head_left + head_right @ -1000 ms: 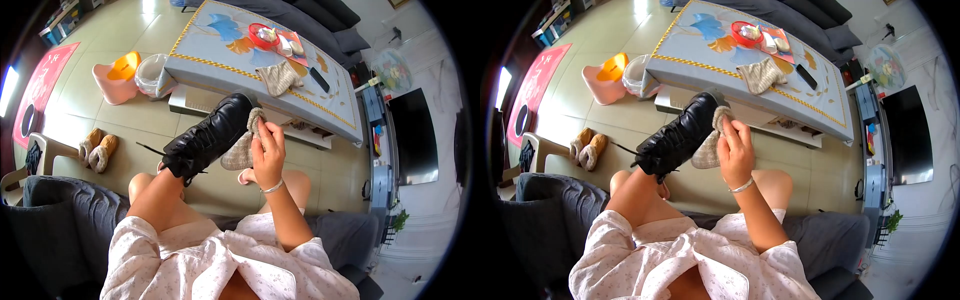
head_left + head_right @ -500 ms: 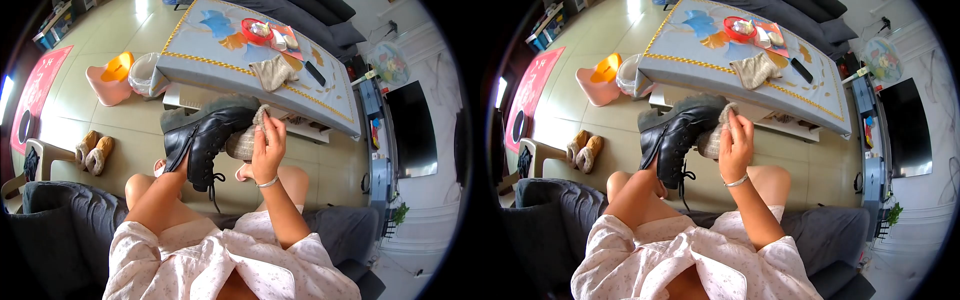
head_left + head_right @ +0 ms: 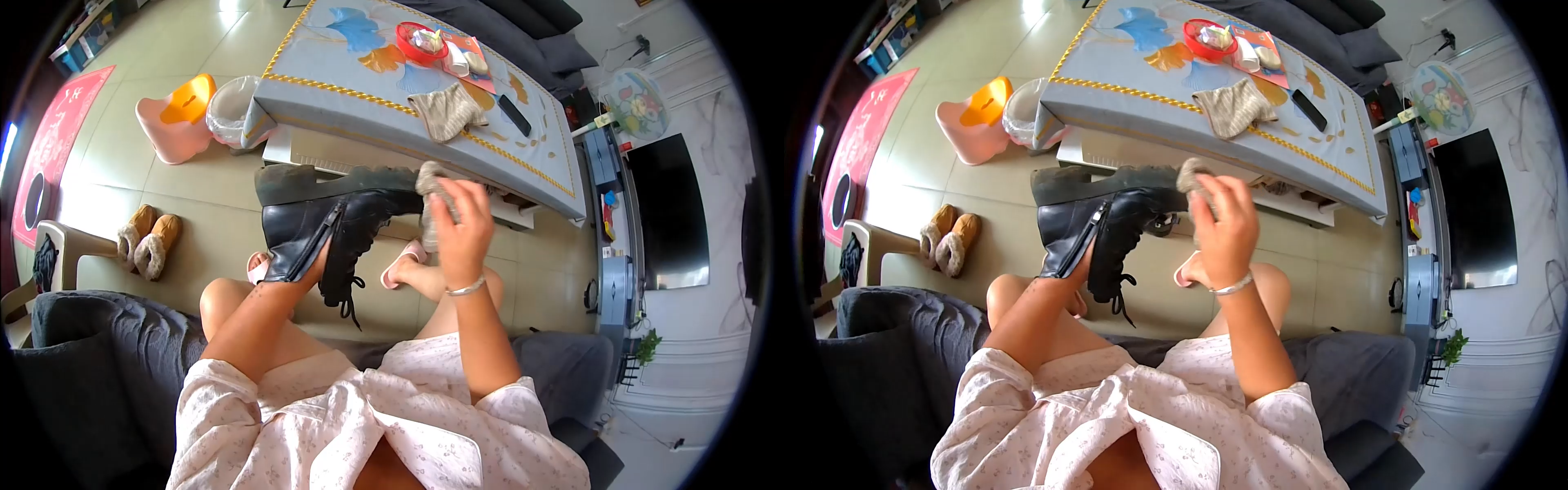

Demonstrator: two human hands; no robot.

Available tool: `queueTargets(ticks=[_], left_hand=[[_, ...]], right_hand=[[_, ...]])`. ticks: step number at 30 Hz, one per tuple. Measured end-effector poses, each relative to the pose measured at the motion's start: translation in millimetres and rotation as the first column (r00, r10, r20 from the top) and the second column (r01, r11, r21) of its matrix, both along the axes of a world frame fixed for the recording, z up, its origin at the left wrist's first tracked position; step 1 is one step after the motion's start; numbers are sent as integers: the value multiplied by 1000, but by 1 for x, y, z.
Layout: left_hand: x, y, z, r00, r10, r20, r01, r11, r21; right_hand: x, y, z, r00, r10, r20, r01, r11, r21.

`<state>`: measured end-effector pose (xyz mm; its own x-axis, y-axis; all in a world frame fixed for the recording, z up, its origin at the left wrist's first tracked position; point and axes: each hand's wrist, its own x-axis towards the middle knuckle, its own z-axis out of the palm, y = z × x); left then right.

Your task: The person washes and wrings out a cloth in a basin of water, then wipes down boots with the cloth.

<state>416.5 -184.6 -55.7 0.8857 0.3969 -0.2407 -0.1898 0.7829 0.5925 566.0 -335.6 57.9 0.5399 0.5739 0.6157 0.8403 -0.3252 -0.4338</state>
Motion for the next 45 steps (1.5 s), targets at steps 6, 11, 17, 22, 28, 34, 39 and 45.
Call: queueTargets(ticks=[6, 11, 17, 22, 28, 34, 39, 45], left_hand=[[8, -14, 4, 999, -35, 14, 35, 999, 4], [13, -19, 5, 997, -63, 36, 62, 998, 11], [39, -38, 13, 993, -97, 71, 95, 995, 40], [23, -30, 8, 993, -105, 44, 103, 994, 47], [-7, -18, -1, 997, -78, 3, 78, 996, 47], [-17, -16, -6, 998, -70, -3, 70, 997, 45], [-6, -22, -2, 996, -86, 5, 85, 995, 53], [-11, -20, 0, 997, -80, -3, 80, 995, 61]], right_hand=[[-42, 51, -27, 984, 175, 43, -167, 974, -151], [-13, 38, -21, 978, 177, 113, -143, 956, -256], [17, -9, -16, 999, -38, 16, 40, 986, -161], [-28, 39, -34, 982, 175, 68, -155, 960, -235], [-12, 33, -18, 970, 240, 27, -220, 925, -310], [9, -11, -4, 985, 143, 99, -105, 942, -320], [-21, 23, -16, 913, 386, 129, -311, 866, -391], [-11, 26, 1, 934, 345, 96, -254, 826, -503]])
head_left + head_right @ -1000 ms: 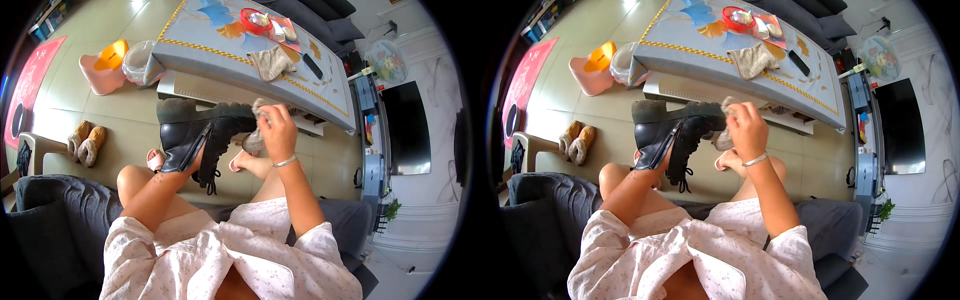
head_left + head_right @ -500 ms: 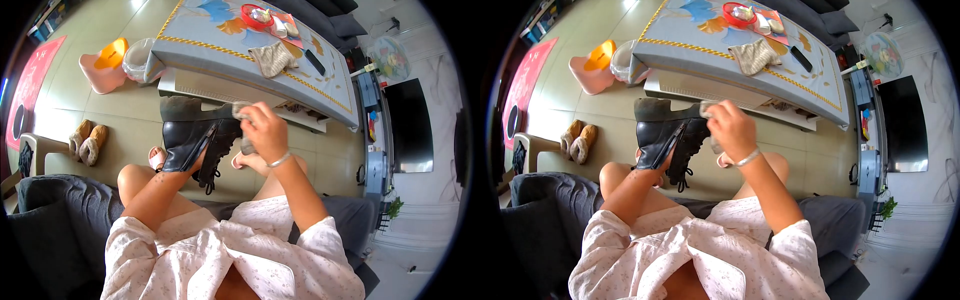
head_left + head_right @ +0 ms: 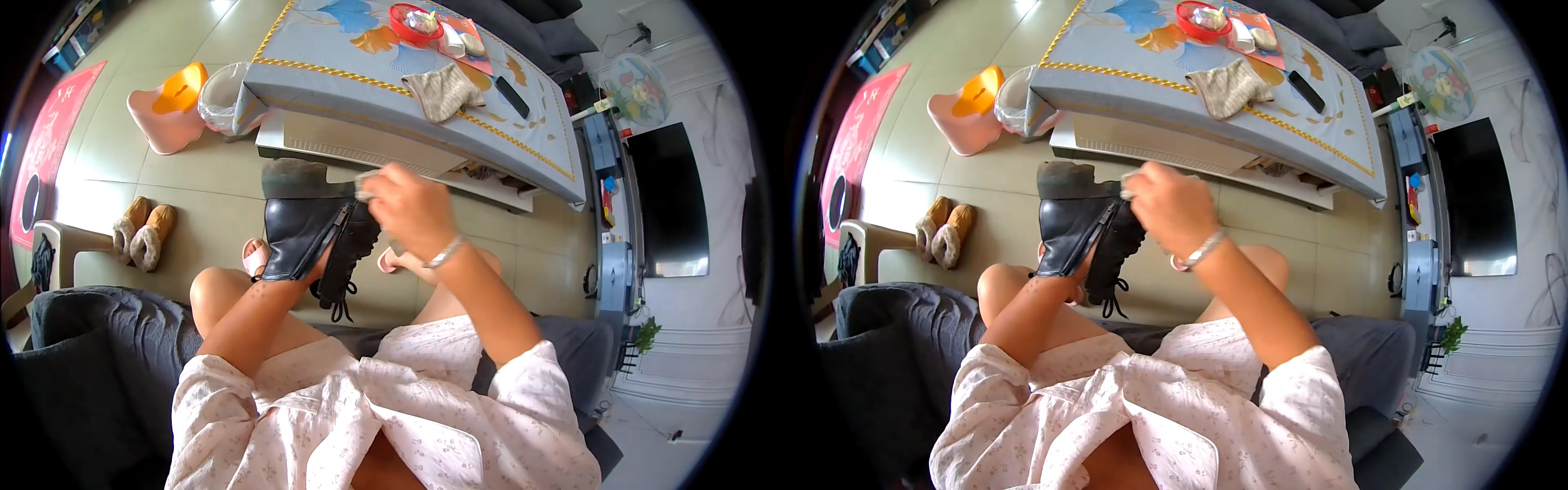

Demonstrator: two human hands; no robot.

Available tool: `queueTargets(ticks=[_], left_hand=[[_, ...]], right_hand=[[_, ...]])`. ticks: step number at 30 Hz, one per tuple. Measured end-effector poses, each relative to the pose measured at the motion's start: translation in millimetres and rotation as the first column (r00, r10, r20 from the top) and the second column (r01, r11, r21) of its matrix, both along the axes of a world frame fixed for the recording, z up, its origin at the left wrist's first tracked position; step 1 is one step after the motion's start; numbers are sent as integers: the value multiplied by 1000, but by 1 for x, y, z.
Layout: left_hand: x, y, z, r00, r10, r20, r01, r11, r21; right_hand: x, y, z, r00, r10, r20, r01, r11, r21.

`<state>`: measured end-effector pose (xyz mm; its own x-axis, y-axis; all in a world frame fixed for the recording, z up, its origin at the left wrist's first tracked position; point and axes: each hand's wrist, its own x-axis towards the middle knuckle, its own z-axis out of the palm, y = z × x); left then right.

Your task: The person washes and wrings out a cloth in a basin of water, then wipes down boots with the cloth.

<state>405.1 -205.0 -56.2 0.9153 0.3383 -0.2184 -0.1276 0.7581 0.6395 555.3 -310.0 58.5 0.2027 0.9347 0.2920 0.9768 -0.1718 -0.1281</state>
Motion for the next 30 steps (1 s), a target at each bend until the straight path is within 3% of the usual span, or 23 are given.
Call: queueTargets(ticks=[7, 9, 13, 17, 19, 23, 26, 30], left_hand=[[-5, 4, -5, 1000, 4, 7, -4, 1000, -5], [-3, 0, -3, 1000, -4, 5, 4, 1000, -1], [2, -3, 0, 1000, -6, 11, 6, 1000, 2], [-2, 3, 0, 1000, 2, 10, -2, 1000, 10], [-5, 6, -3, 1000, 12, 13, -13, 1000, 14], [-5, 7, -4, 1000, 8, 17, -8, 1000, 18], [-2, 4, -2, 1000, 1, 19, -1, 1000, 15], [2, 1, 0, 1000, -11, 22, 10, 1000, 16]], right_hand=[[14, -36, 8, 997, -74, -15, 76, 991, 111], [2, -25, -6, 999, -27, 43, 27, 1000, -5], [-16, 6, -14, 996, 88, -14, -87, 996, 19], [4, -20, 8, 999, 31, -20, -31, 999, 14], [18, -42, 18, 996, -92, 3, 91, 994, 63], [25, -56, 11, 990, -131, -57, 137, 984, 113], [7, -27, 3, 987, -61, -149, 87, 981, 175], [-13, 5, -11, 991, 33, -129, -32, 999, 14]])
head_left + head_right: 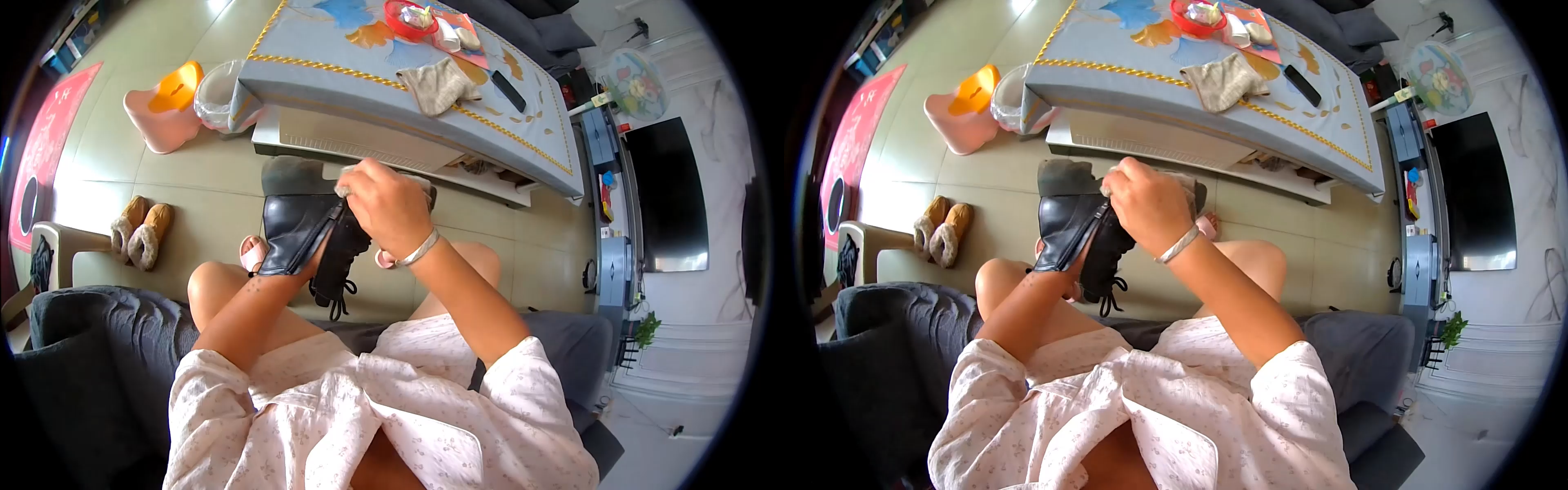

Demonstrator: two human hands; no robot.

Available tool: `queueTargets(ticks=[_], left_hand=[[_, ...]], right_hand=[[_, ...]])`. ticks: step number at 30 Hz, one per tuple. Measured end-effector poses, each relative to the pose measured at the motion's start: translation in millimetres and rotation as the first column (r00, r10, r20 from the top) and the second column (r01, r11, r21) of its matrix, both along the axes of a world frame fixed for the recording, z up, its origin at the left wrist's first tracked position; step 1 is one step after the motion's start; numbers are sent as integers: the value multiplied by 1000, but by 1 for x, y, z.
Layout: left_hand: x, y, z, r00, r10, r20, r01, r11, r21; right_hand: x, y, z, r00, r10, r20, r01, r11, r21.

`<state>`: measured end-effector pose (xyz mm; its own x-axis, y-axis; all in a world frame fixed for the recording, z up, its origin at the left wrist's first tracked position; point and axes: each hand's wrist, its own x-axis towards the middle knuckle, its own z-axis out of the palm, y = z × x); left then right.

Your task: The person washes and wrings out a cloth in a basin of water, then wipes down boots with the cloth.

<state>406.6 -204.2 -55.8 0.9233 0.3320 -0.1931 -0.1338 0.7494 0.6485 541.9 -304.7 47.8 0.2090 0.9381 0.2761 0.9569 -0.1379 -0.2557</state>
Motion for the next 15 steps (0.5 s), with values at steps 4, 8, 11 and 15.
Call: queueTargets(ticks=[4, 8, 11, 15], left_hand=[[8, 4, 1, 1000, 1, 15, -1, 1000, -1], [21, 4, 2, 999, -7, 41, 7, 1000, 0], [25, 4, 2, 999, -16, 48, 16, 1000, -4], [24, 4, 2, 998, -22, 52, 22, 1000, -3]], right_hand=[[21, -13, 19, 904, -41, -425, 197, 923, 330], [43, -61, 36, 497, -63, -866, 610, 735, 296], [46, -76, 37, 325, 87, -942, 695, 653, 300], [44, -75, 22, 690, -3, -723, 468, 764, 444]])
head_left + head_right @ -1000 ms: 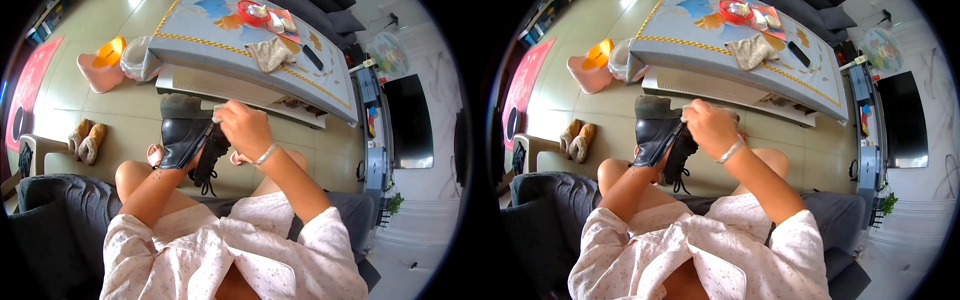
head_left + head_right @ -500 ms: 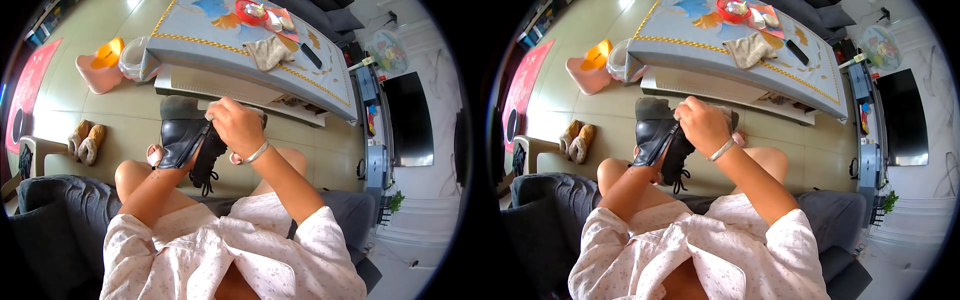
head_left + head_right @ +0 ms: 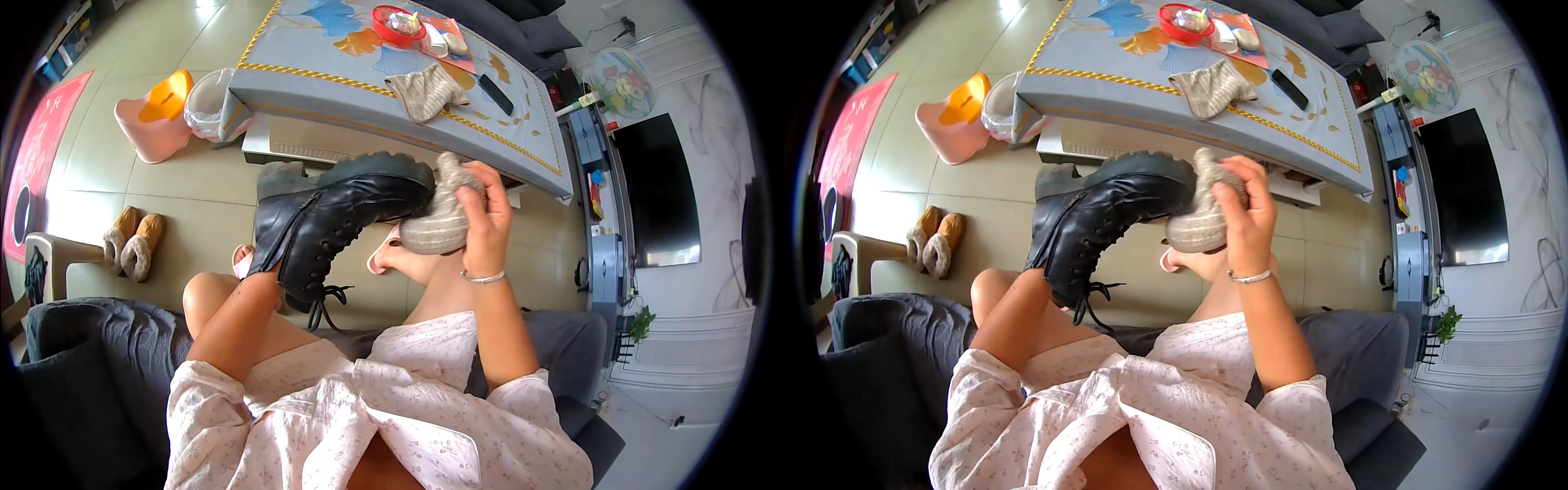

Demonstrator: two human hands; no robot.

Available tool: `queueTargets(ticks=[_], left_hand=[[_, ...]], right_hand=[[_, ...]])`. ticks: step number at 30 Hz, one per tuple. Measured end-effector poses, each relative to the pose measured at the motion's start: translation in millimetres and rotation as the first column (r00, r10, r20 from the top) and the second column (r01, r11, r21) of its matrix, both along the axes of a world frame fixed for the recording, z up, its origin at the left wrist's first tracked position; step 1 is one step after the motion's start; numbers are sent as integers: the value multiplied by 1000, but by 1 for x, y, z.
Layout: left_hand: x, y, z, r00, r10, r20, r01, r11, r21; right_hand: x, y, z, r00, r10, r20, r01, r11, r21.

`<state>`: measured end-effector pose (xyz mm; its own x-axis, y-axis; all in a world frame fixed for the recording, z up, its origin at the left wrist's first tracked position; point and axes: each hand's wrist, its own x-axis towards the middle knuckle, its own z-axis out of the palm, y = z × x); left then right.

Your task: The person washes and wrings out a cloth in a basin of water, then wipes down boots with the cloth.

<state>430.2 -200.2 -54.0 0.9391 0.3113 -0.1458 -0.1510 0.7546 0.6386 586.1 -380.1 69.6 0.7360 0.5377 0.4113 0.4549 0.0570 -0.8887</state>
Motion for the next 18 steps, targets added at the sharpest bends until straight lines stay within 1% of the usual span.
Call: queueTargets(ticks=[2, 3, 4, 7, 9, 10, 12, 13, 16, 18], left_hand=[[-3, 1, 0, 1000, 0, 4, 0, 1000, 4], [-4, 2, -1, 1000, -1, 5, 1, 1000, 8], [-5, 3, -1, 1000, -2, 8, 2, 1000, 10], [-10, 5, -3, 1000, -13, 15, 13, 1000, 20], [-15, 6, -3, 999, -38, 28, 37, 999, 36], [-17, 7, -3, 998, -58, 38, 56, 997, 51], [-17, 7, 0, 991, -115, 67, 108, 989, 97], [-17, 5, 3, 986, -143, 82, 133, 984, 120], [-7, -9, 11, 964, -238, 119, 214, 959, 188], [1, -15, 14, 955, -265, 132, 235, 950, 204]], right_hand=[[-7, 6, -2, 984, 60, 170, -46, 995, -86], [-13, 10, -1, 986, 58, 156, -39, 992, -122], [-16, 13, 3, 978, 62, 201, -28, 985, -169], [-20, 15, 4, 983, 93, 161, -63, 981, -186], [-26, 14, 10, 957, 130, 260, -71, 972, -222], [-28, 15, 14, 958, 128, 257, -70, 972, -225], [-33, 15, 23, 943, 211, 259, -135, 950, -281], [-35, 16, 26, 929, 231, 288, -141, 943, -301], [-24, 15, 27, 949, 203, 241, -119, 940, -321], [-20, 13, 28, 953, 221, 206, -149, 938, -314]])
